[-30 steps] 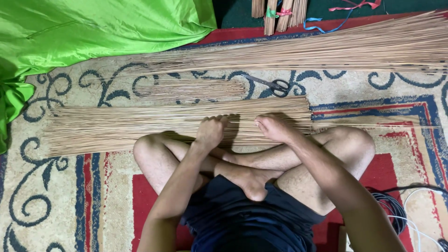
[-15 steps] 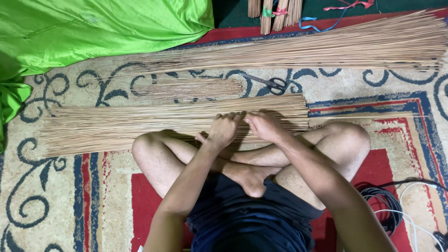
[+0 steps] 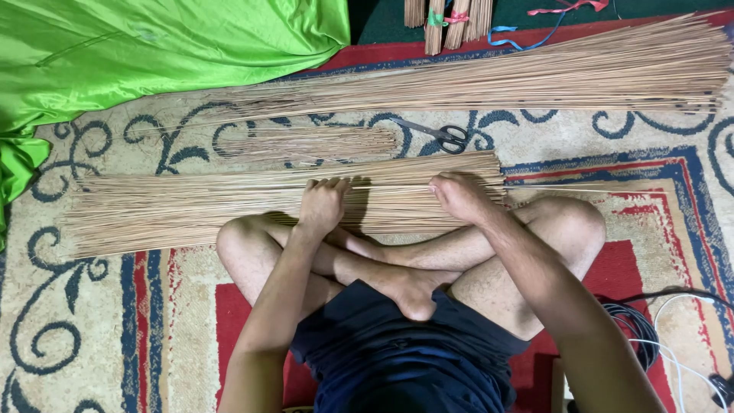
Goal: Trimming bundles of thin wooden sticks to a uniform length using scissors
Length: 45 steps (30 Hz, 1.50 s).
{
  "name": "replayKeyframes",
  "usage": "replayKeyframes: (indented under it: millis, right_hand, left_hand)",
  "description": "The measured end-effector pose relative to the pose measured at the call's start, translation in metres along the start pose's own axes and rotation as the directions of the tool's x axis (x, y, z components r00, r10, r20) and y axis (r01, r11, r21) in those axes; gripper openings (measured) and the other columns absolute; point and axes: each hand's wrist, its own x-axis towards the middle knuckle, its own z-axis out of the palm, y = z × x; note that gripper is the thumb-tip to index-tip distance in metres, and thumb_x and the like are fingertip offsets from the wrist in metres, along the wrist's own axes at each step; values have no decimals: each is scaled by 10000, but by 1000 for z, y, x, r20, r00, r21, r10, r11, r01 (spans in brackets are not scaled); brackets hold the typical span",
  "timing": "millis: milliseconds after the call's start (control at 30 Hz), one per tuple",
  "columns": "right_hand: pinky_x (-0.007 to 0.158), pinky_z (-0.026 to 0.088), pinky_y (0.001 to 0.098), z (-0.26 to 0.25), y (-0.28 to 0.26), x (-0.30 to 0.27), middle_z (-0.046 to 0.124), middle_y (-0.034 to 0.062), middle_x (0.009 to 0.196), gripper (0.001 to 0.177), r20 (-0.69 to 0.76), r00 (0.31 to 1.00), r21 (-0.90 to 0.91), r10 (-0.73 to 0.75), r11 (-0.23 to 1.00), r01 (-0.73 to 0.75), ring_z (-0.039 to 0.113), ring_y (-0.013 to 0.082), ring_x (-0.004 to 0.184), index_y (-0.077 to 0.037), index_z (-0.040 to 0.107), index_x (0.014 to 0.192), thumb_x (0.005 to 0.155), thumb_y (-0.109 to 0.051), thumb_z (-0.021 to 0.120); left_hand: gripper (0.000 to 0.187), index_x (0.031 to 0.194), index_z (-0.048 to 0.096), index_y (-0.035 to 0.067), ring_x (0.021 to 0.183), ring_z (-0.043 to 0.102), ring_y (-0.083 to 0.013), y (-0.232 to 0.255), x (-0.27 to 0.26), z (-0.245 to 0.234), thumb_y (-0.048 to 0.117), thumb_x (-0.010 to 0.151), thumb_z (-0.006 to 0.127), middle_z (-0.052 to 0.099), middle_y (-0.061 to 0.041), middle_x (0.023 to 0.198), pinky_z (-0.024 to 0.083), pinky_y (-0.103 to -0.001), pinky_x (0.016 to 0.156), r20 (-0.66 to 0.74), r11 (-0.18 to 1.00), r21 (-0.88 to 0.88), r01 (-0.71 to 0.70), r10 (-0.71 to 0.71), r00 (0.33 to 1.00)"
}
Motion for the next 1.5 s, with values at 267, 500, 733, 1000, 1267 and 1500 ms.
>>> replayKeyframes:
  millis: [267, 500, 733, 1000, 1267, 1500]
  right_hand:
    - [784, 576, 491, 32, -40, 13, 703, 174, 889, 147, -32, 997, 7, -67, 998, 67, 717, 415, 881, -61, 693, 997, 958, -43, 552]
    - [814, 577, 483, 37, -16, 15, 698, 206, 912, 150, -48, 994, 19, -99, 995, 100, 709, 433, 909, -33, 684, 1030, 954, -34, 555]
    - [809, 567, 489, 19, 49, -1, 686, 196, 895, 143, -80, 996, -89, -26, 996, 19, 698, 426, 904, -51, 698, 1009, 954, -55, 565]
    - [778, 572, 438, 44, 38, 10, 679, 156, 876, 137, -127, 991, -66, -48, 997, 40, 696, 371, 858, -62, 696, 984, 969, -58, 560]
    - [804, 580, 451, 56, -24, 26, 691, 190, 898, 134, -139, 986, 2, -92, 996, 93, 709, 399, 892, -25, 699, 1002, 960, -25, 572]
    - [804, 578, 462, 49, -3, 13, 679, 191, 890, 142, -96, 993, 44, -73, 996, 77, 708, 404, 884, 5, 700, 1003, 957, -4, 565]
  left_hand:
    - [134, 975, 703, 178, 938, 755, -224, 76, 24, -10, 115, 896, 615, 757, -16, 943, 509, -369, 874, -8, 992, -80, -99, 99, 995]
    - [157, 982, 683, 189, 949, 744, -220, 62, 19, -19, 120, 881, 584, 754, -14, 940, 505, -367, 860, 22, 994, -68, -82, 84, 996]
    - [140, 1024, 688, 159, 944, 735, -241, -7, -7, -19, 142, 956, 568, 758, -53, 969, 510, -389, 874, 66, 997, -19, 71, -69, 995]
    - [165, 1040, 707, 184, 978, 731, -249, 27, 8, -27, 131, 971, 568, 743, -45, 991, 498, -404, 921, 49, 997, -66, 48, -45, 998]
    - [139, 944, 680, 215, 952, 738, -189, 93, 38, 3, 137, 926, 566, 740, 15, 936, 497, -369, 910, 25, 995, -58, -76, 78, 997]
    - [152, 971, 659, 210, 965, 738, -206, 71, 33, 6, 123, 937, 538, 728, 7, 942, 496, -393, 935, 90, 992, -106, -68, 78, 993]
